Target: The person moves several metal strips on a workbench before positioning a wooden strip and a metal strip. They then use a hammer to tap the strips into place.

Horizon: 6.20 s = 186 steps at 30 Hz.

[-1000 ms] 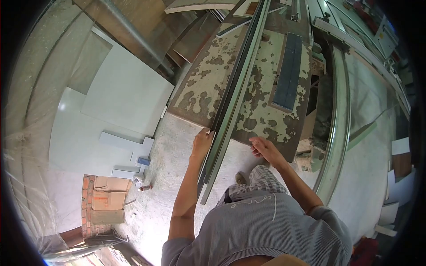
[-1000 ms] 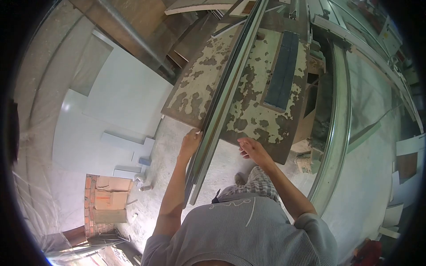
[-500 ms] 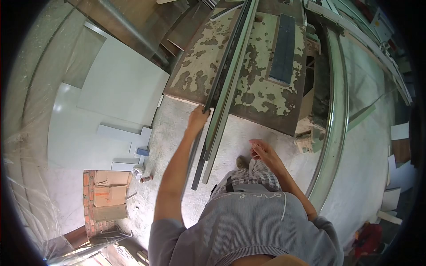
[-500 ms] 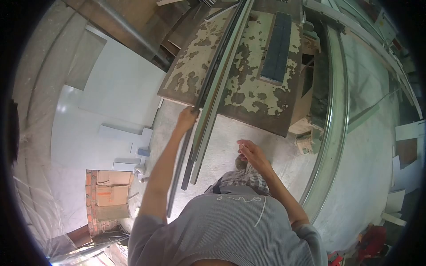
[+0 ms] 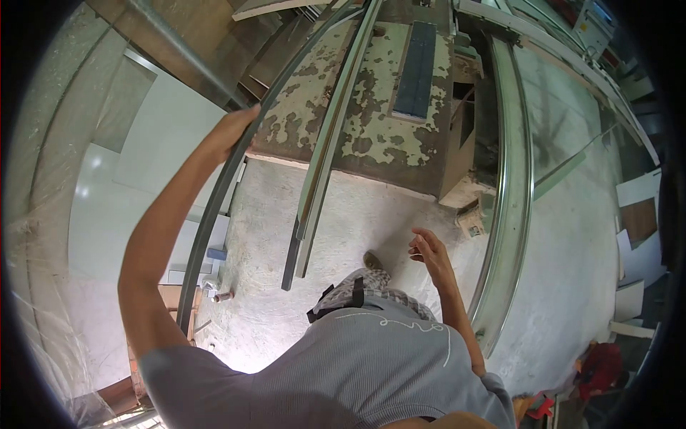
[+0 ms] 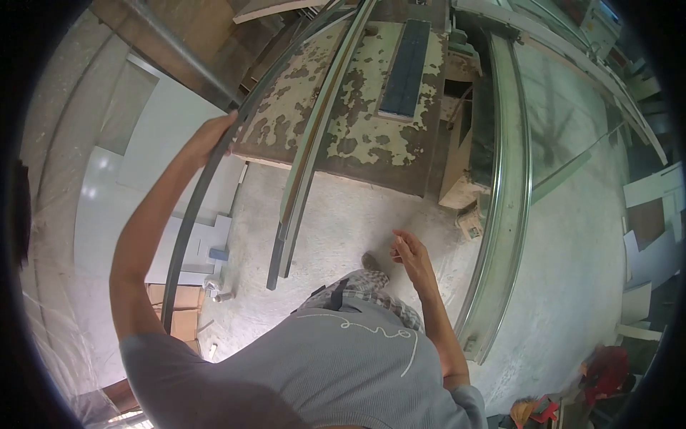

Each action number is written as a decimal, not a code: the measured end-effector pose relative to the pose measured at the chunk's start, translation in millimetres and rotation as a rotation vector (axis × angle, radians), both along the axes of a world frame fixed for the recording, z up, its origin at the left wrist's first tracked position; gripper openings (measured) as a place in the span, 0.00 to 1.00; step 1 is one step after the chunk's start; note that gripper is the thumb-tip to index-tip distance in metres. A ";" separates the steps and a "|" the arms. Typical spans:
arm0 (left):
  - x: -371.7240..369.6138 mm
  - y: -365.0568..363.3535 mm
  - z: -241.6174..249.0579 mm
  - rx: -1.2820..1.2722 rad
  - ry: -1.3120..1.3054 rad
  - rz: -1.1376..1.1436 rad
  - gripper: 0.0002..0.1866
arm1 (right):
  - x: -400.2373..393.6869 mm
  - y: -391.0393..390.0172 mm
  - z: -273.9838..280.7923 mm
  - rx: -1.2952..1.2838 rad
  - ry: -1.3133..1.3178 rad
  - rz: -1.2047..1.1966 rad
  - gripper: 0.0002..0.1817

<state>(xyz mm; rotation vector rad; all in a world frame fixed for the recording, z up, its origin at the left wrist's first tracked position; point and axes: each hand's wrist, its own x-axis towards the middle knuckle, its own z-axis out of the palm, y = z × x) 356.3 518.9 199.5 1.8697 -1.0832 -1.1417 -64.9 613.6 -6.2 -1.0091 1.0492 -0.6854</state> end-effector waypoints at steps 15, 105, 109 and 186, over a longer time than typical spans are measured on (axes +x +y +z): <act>-138.2 -46.1 -64.5 -0.026 0.429 -0.020 0.13 | -60.1 157.2 62.2 0.002 -0.076 -0.236 0.23; -335.9 -84.8 -160.9 0.232 0.738 -0.560 0.10 | -31.6 375.3 -51.8 0.520 1.029 -0.593 0.19; -340.8 -73.7 -182.3 0.293 0.707 -0.562 0.13 | -25.4 393.2 -42.9 0.499 0.994 -0.602 0.17; -316.0 -218.1 -238.8 0.096 0.154 -0.629 0.16 | 110.0 262.9 88.2 0.526 0.676 -0.691 0.21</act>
